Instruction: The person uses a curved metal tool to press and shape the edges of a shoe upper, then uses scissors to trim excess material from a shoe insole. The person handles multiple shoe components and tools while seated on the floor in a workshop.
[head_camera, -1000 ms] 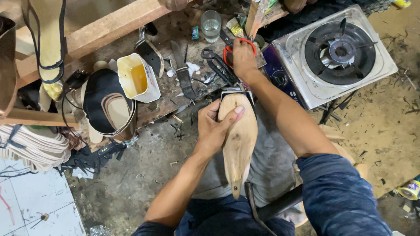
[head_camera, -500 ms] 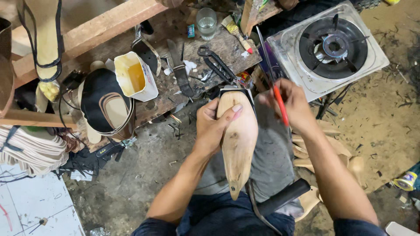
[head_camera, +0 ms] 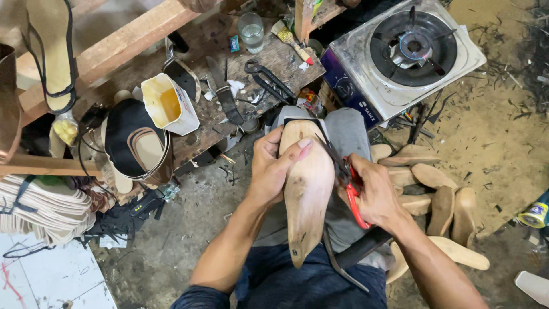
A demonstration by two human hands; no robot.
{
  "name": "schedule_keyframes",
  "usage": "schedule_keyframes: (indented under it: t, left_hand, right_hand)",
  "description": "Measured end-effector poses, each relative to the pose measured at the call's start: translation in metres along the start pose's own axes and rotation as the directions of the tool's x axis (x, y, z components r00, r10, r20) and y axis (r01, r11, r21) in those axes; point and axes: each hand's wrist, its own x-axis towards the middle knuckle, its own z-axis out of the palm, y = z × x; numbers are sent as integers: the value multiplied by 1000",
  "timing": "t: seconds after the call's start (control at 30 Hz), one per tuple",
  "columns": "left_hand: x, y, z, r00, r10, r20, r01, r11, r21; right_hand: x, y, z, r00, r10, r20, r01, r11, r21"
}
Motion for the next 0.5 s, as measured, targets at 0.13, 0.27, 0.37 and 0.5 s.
schedule_keyframes:
  t: [0.13, 0.27, 0.37, 0.5]
  left_hand:
    - [-3, 2, -3, 999, 32, 26, -34, 996, 86]
    - [-5, 0, -3, 996, 47, 72, -63, 969, 238]
    - [-8, 1, -1, 996, -8, 83, -10, 978, 209]
    - [-11, 4, -1, 995, -33, 98, 10, 974, 226]
  right_hand:
    - [-2, 4, 0, 997, -69, -29, 69, 997, -23]
    - [-3, 1, -1, 995, -84, -58, 85, 996, 15]
    - [-1, -3, -3, 997, -57, -51, 59, 998, 34]
    - [2, -6, -8, 998, -48, -28, 48, 999, -2]
